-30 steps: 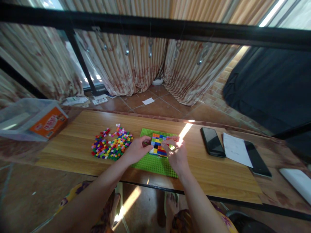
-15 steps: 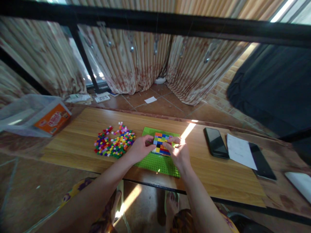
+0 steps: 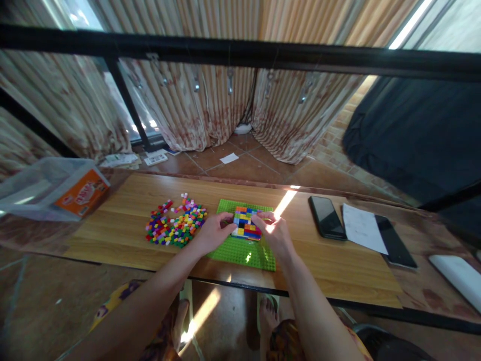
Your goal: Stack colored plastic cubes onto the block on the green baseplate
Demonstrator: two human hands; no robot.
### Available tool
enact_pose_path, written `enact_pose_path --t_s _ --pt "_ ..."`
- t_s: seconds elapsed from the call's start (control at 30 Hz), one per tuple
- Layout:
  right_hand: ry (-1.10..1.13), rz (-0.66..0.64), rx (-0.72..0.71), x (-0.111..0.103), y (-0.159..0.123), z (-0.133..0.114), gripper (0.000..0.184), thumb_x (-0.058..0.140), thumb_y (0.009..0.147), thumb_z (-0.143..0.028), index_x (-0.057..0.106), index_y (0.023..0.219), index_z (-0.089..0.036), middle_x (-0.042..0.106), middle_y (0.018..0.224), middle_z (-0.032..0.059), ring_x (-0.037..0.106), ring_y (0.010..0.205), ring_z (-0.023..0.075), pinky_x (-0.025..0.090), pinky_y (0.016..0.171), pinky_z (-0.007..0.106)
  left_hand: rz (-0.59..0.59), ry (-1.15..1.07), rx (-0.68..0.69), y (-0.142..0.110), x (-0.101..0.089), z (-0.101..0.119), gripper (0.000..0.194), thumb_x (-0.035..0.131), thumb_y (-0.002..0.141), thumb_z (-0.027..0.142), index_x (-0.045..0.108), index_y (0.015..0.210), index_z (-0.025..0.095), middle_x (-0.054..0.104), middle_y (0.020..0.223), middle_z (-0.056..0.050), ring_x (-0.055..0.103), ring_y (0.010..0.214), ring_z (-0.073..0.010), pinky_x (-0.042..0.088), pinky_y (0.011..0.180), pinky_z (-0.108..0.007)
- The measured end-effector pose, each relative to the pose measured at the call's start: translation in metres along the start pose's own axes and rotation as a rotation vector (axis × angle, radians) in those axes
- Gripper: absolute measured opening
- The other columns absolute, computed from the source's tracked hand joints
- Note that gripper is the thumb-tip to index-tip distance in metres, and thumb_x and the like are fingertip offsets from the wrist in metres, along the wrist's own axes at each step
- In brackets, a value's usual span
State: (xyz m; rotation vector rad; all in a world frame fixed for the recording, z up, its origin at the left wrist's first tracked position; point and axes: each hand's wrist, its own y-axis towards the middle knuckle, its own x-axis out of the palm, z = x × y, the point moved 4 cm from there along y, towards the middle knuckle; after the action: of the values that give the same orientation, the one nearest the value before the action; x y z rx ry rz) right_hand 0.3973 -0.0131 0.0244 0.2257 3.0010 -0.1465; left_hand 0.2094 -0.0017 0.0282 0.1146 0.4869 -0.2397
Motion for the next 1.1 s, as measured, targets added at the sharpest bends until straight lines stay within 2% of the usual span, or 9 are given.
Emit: enact_pose_path --t_s 0.1,0.2,0.43,0.53,0.7,0.8,0.97,1.1 --pt "-0.105 0.164 -0.013 -0.018 0.003 -0.001 0.049 0.064 0.070 -0.064 0.066 0.077 -0.016 0.067 0.071 0.0048 0.063 0.073 0.0196 0.049 0.060 0.030 0.035 0.038 0.000 0.001 -0.010 -0.001 0.025 0.058 0.082 0.025 0.068 0.102 0.015 0.073 0.095 -0.008 0.066 0.080 -0.0177 0.052 0.075 -0.029" --pt "-0.101 0.287 -0.039 -0.028 0.006 -0.002 0.049 0.061 0.072 -0.065 0.066 0.075 -0.017 0.064 0.069 0.0033 0.062 0.072 0.0184 0.046 0.057 0.028 0.104 0.072 0.000 0.004 -0.032 -0.006 0.024 0.056 0.082 0.023 0.068 0.101 0.015 0.073 0.095 -0.008 0.066 0.081 -0.0172 0.052 0.076 -0.029" --pt "-0.002 0.320 -0.027 -0.021 0.006 -0.010 0.044 0.066 0.069 -0.060 0.068 0.080 -0.017 0.068 0.079 0.0069 0.064 0.074 0.0197 0.048 0.061 0.030 0.275 0.349 -0.058 0.003 -0.105 -0.029 0.021 0.057 0.079 0.019 0.072 0.093 0.017 0.074 0.091 -0.008 0.067 0.084 -0.0201 0.052 0.081 -0.031" --pt "0.003 0.340 -0.031 -0.022 0.004 -0.012 0.041 0.069 0.067 -0.055 0.069 0.080 -0.017 0.068 0.078 0.0069 0.064 0.071 0.0190 0.049 0.061 0.030 0.273 0.452 -0.104 -0.003 -0.122 -0.038 0.020 0.056 0.075 0.013 0.074 0.083 0.018 0.075 0.085 -0.007 0.067 0.078 -0.0198 0.051 0.079 -0.031" --pt "-0.064 0.308 -0.027 -0.020 0.003 -0.012 0.037 0.068 0.070 -0.052 0.069 0.081 -0.016 0.065 0.069 0.0052 0.061 0.063 0.0178 0.048 0.058 0.031 0.148 0.509 -0.077 -0.009 -0.120 -0.042 0.025 0.056 0.068 0.009 0.075 0.077 0.022 0.074 0.078 -0.003 0.065 0.075 -0.0188 0.050 0.077 -0.029" --pt "-0.112 0.289 -0.033 -0.018 0.003 -0.010 0.039 0.066 0.073 -0.052 0.070 0.084 -0.016 0.065 0.071 0.0063 0.061 0.062 0.0184 0.047 0.058 0.032 0.124 0.555 -0.084 -0.010 -0.117 -0.044 0.029 0.055 0.066 0.007 0.076 0.078 0.022 0.072 0.074 -0.004 0.064 0.074 -0.0199 0.049 0.077 -0.030" --pt "-0.143 0.266 -0.015 -0.017 0.003 -0.006 0.039 0.066 0.073 -0.053 0.070 0.085 -0.017 0.068 0.079 0.0086 0.062 0.068 0.0191 0.046 0.061 0.032 0.146 0.640 -0.103 -0.008 -0.114 -0.044 0.029 0.054 0.071 0.008 0.075 0.085 0.021 0.072 0.084 -0.007 0.065 0.084 -0.0221 0.047 0.085 -0.033" --pt "-0.177 0.259 -0.023 -0.017 0.003 -0.006 0.041 0.065 0.073 -0.055 0.070 0.086 -0.016 0.068 0.073 0.0071 0.061 0.065 0.0185 0.045 0.060 0.032 0.101 0.676 -0.105 -0.006 -0.104 -0.041 0.023 0.057 0.076 0.013 0.074 0.090 0.020 0.071 0.092 -0.010 0.064 0.093 -0.0238 0.047 0.088 -0.034"
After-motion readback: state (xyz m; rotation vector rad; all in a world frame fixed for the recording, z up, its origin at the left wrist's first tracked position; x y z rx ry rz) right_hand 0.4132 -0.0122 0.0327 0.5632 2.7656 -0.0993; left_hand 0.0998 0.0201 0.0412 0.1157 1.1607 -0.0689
